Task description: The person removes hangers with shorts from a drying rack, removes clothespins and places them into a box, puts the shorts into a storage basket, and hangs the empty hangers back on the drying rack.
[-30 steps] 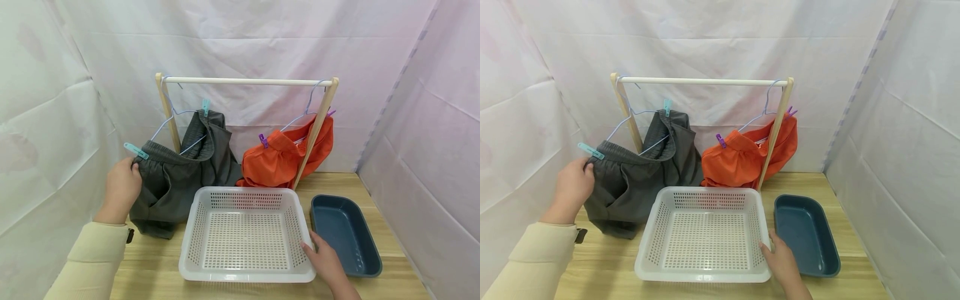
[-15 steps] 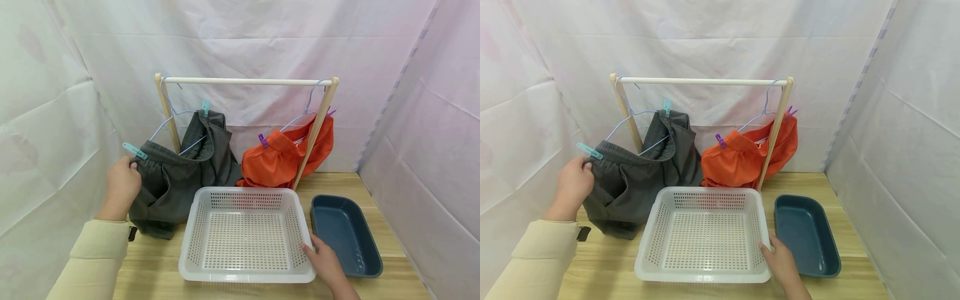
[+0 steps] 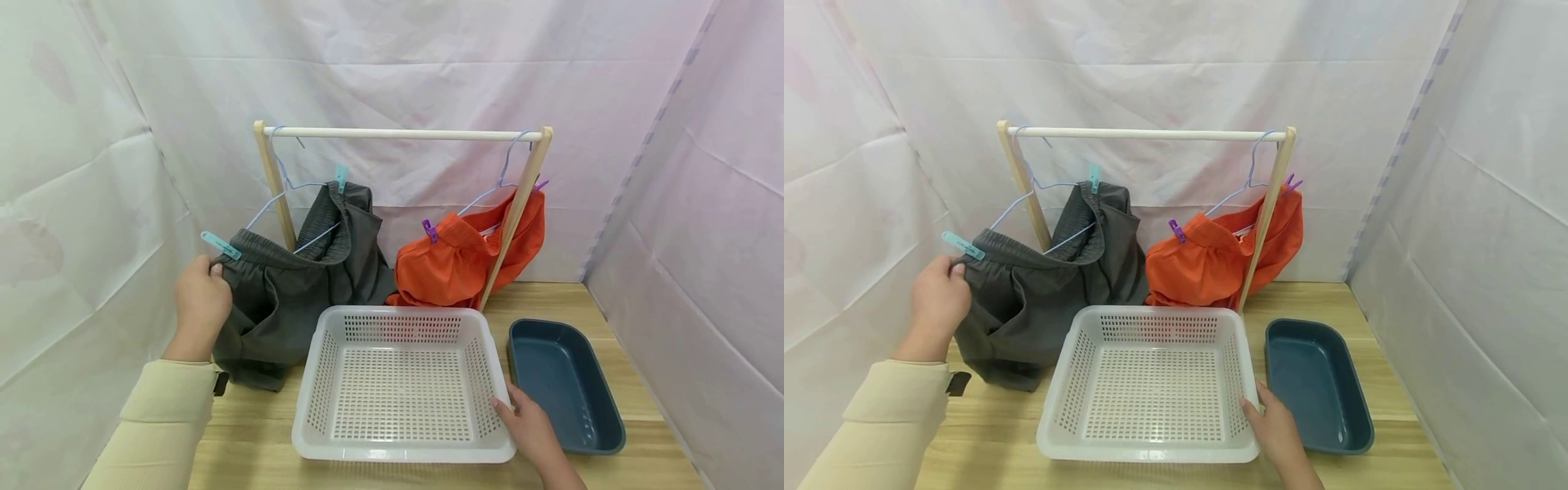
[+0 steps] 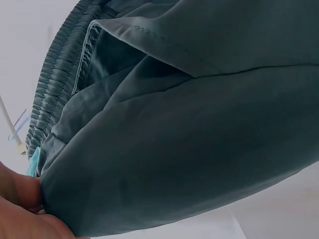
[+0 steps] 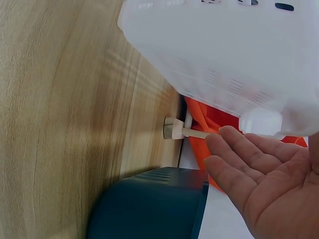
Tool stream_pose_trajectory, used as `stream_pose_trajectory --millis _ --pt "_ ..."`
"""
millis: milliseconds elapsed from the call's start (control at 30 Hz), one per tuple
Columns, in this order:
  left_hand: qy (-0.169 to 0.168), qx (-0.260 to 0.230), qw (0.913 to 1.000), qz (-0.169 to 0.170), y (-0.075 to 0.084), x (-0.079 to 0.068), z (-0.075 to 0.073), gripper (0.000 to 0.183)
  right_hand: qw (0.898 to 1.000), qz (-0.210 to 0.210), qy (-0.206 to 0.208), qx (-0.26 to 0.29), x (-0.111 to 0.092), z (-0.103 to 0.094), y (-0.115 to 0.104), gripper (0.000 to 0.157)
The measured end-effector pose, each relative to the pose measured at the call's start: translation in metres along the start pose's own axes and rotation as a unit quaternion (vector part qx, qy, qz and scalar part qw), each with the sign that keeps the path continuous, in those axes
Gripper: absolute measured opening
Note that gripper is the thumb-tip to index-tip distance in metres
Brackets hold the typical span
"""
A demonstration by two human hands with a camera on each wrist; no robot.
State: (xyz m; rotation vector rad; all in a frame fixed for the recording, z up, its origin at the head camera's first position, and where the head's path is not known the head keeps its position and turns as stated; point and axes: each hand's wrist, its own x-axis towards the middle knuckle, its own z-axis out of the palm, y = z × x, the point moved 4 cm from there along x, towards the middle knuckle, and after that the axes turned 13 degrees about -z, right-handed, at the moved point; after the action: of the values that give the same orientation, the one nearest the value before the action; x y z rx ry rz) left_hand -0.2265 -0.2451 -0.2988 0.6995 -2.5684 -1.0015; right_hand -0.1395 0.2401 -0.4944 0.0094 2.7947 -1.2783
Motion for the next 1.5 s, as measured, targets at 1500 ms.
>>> stream_pose_trajectory --millis 1500 --pt "0.072 -0.053 0.996 0.007 0.001 -0.005 -0.027 0.032 1.0 -0.011 0.0 -0.002 0.0 0.001 -0.001 0.061"
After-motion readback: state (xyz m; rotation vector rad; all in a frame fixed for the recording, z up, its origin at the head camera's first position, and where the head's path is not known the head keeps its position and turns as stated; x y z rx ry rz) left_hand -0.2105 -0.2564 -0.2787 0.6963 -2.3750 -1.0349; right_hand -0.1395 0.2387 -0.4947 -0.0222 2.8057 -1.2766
